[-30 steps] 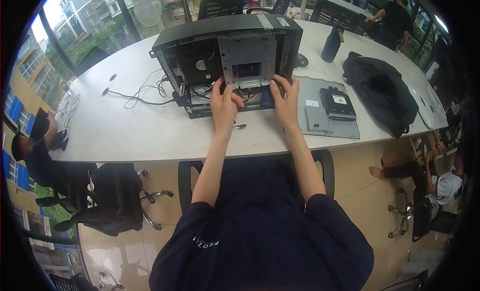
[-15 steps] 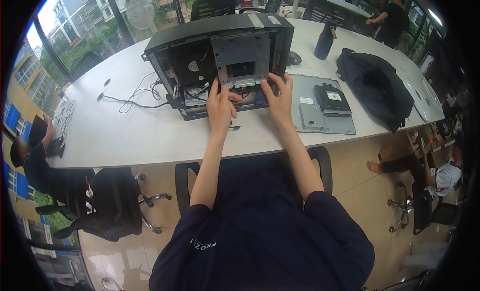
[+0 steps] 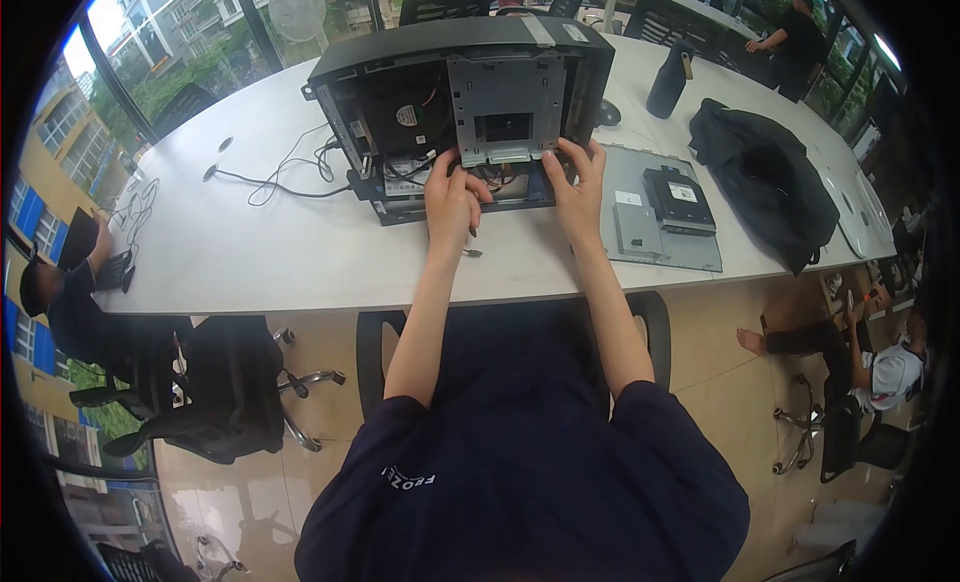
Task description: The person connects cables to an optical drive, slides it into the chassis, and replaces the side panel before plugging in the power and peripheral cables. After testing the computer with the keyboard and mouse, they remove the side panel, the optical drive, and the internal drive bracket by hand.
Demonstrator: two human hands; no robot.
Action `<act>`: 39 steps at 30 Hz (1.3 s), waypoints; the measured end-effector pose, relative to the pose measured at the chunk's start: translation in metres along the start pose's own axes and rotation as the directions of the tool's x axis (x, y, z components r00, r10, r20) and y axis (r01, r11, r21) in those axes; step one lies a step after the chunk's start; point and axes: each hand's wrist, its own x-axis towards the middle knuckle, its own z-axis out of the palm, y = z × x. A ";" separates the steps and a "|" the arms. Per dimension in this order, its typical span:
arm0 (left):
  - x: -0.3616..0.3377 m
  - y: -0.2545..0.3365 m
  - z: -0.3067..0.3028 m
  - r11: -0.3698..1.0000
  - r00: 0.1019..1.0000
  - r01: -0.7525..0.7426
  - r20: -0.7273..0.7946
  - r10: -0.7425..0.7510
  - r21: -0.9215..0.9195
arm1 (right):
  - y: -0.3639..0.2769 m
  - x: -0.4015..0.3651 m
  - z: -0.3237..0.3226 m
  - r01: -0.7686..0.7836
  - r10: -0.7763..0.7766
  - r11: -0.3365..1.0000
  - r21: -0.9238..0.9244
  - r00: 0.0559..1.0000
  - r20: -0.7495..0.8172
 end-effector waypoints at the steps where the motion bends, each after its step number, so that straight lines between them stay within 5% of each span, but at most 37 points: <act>1: -0.001 0.001 0.000 1.000 1.000 0.005 0.023 -0.005 -0.011 | 0.002 0.000 0.000 -0.003 0.003 1.000 -0.004 1.000 0.002; 24: -0.004 0.004 0.005 1.000 0.998 0.000 0.064 0.002 -0.031 | -0.001 -0.002 -0.003 0.032 -0.035 0.995 -0.089 0.999 -0.032; 39: 0.002 -0.004 0.002 0.946 0.995 0.045 0.097 -0.014 -0.320 | 0.004 -0.002 -0.002 0.091 -0.092 0.987 -0.133 0.996 -0.005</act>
